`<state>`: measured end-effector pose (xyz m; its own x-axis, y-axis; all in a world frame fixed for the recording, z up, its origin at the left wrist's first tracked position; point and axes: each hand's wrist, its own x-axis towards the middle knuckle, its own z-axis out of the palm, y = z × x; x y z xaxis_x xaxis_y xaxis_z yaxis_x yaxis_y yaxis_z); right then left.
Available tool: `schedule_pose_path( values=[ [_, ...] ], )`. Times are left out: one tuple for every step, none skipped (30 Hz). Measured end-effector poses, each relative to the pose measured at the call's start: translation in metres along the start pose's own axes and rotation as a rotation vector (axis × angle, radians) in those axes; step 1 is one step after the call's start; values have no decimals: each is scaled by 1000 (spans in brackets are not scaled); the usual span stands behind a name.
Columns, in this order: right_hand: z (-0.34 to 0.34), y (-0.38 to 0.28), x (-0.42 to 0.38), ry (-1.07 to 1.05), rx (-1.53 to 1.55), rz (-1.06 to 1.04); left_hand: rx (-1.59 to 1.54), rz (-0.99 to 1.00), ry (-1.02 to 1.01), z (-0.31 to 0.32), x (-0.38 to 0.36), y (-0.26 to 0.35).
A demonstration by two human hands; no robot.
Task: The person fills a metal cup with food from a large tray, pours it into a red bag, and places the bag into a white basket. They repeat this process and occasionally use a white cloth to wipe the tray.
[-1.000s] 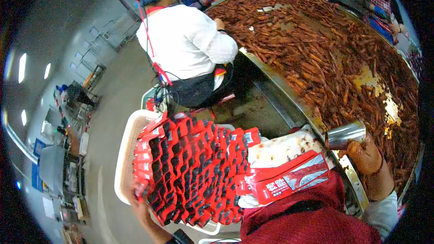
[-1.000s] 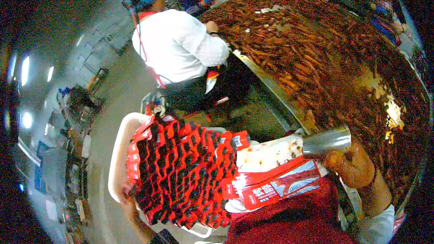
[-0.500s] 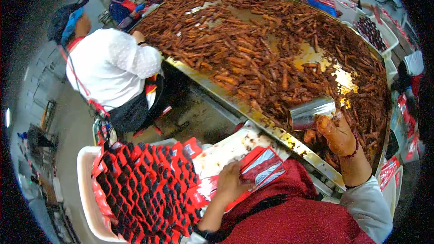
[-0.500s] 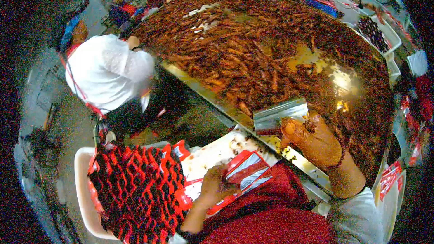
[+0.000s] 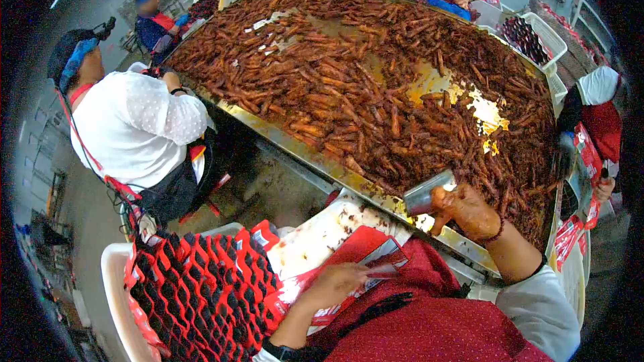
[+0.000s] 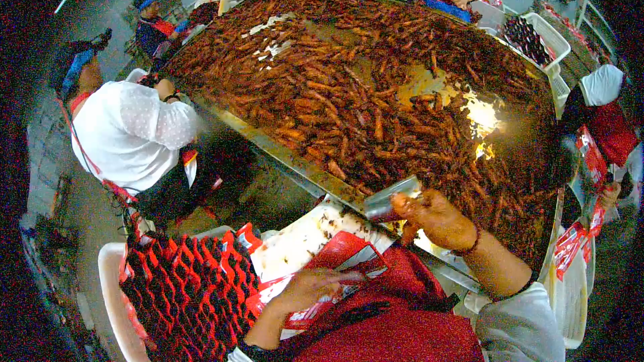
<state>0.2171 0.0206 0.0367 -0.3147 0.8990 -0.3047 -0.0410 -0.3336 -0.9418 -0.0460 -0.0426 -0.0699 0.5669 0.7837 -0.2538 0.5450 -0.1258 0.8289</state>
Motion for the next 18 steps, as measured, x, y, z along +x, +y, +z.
schedule_pose_path(
  values=[
    [3,4,1,-25,63,59,-301,87,157,-2,-1,-4],
    [5,7,0,-53,79,111,-301,-100,190,-10,-7,-2],
    [4,16,-1,-49,82,110,-390,-155,304,-9,-8,-2],
    [1,29,0,-81,116,97,-365,-128,357,-13,-9,3],
    [8,16,-3,-153,159,140,-340,-99,409,-19,-10,14],
    [14,3,-5,-224,197,185,-337,-94,400,-22,-9,21],
    [20,-1,-5,-210,202,181,-258,-88,464,-23,-9,27],
    [22,-4,-6,-262,195,177,-180,-79,527,-25,-7,35],
    [20,-6,-9,-307,186,173,-372,-65,555,-25,-5,47],
    [12,1,-8,-326,-162,253,-240,-44,549,-25,-4,57],
    [19,-14,-16,-332,-203,131,-111,-15,539,-26,-3,60],
    [15,-12,-17,-342,-538,-101,-211,-41,438,-26,-1,60],
    [11,-8,-19,-348,-880,-323,-551,-140,327,-21,0,67],
    [16,-8,-22,-380,-1001,-309,-545,-162,267,-16,6,65],
    [22,-6,-25,-416,-1118,-294,-532,-187,212,-10,8,57],
    [28,-6,-30,-438,-1154,-304,-524,-136,147,-3,9,42],
    [30,-3,-30,-420,-1061,-389,-416,-149,44,-8,9,47],
    [30,-4,-33,-479,-1076,-286,-514,-156,-47,-10,8,47]
  ],
)
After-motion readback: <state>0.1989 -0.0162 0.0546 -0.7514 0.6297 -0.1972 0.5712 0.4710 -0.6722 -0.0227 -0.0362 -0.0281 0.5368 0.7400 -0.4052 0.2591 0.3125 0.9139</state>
